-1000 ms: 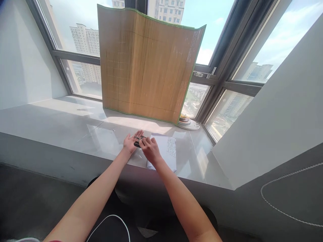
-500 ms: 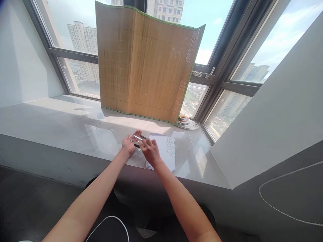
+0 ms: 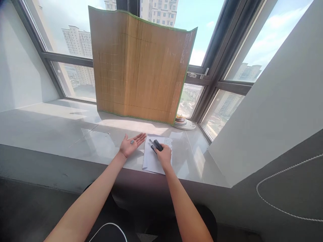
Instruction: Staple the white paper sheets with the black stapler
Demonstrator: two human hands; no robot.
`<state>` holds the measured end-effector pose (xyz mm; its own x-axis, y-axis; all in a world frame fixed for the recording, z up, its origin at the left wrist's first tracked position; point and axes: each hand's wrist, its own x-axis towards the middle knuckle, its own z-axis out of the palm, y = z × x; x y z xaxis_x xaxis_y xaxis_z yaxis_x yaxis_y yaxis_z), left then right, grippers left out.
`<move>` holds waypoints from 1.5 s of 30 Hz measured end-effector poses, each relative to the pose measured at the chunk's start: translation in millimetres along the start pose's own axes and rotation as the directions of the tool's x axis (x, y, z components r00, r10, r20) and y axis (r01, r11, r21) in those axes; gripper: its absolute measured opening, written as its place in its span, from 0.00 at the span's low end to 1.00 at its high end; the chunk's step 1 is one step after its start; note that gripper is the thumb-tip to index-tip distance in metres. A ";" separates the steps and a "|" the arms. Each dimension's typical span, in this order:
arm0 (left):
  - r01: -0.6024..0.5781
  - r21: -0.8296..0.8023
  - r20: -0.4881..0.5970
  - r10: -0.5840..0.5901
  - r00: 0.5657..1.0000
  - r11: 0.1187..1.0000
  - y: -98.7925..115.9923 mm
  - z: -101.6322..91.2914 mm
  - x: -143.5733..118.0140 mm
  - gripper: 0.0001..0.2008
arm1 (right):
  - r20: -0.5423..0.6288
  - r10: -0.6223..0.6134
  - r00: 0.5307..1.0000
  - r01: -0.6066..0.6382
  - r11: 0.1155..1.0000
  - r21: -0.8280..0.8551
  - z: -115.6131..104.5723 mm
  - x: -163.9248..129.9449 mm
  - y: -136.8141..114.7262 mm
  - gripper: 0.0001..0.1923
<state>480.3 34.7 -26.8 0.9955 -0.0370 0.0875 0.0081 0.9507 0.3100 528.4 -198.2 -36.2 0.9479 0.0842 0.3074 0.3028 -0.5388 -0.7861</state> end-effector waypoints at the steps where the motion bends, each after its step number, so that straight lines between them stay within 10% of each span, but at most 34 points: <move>1: 0.014 0.006 0.015 -0.014 1.000 1.000 -0.1 0.7 -0.4 0.46 | -0.068 -0.054 0.996 0.051 0.998 -0.046 1.6 -2.4 -6.3 0.19; 4: 0.007 0.036 0.043 -0.009 0.999 0.999 -0.2 0.9 -0.9 0.48 | -0.128 -0.336 0.933 0.323 0.940 -0.111 13.9 -9.6 -36.7 0.12; 7: 0.013 0.117 0.055 -0.020 0.998 0.993 -0.5 -1.0 -0.8 0.48 | 0.085 -0.555 0.828 0.557 0.830 -0.007 39.7 -11.5 -69.4 0.07; 13: 0.046 0.244 0.072 -0.065 0.995 0.969 -1.5 -7.7 1.2 0.46 | 0.286 -0.523 0.803 0.542 0.840 0.016 81.4 -5.8 -94.7 0.10; 20: 0.046 0.238 -0.010 -0.045 0.999 0.970 -1.0 -4.1 1.8 0.41 | 0.212 -0.581 0.786 0.599 0.800 -0.026 60.6 -3.4 -94.6 0.15; 25: -0.195 0.166 -0.251 0.233 0.940 0.967 4.3 -12.4 5.4 0.19 | -0.060 -0.505 0.861 0.507 0.862 0.019 -19.3 23.1 -40.3 0.13; 30: -0.205 0.149 -0.262 0.239 0.935 0.967 6.2 -17.8 7.4 0.14 | -0.251 -0.104 0.962 0.051 0.977 -0.207 -88.0 81.7 63.3 0.12; 38: -0.198 0.167 -0.277 0.239 0.931 0.966 4.2 -13.9 8.5 0.11 | 0.025 0.072 0.997 -0.056 0.913 -0.404 -74.3 178.4 117.3 0.22; 45: -0.205 0.229 -0.286 0.267 0.920 0.952 4.7 -17.0 8.4 0.10 | -0.045 0.062 0.997 -0.072 0.957 -0.280 -65.6 176.5 138.1 0.21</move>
<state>490.4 44.2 -40.7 0.9455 0.3076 -0.1070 -0.2179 0.8418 0.4938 731.0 -312.7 -55.4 0.9593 0.0127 0.2822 0.1937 -0.7567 -0.6244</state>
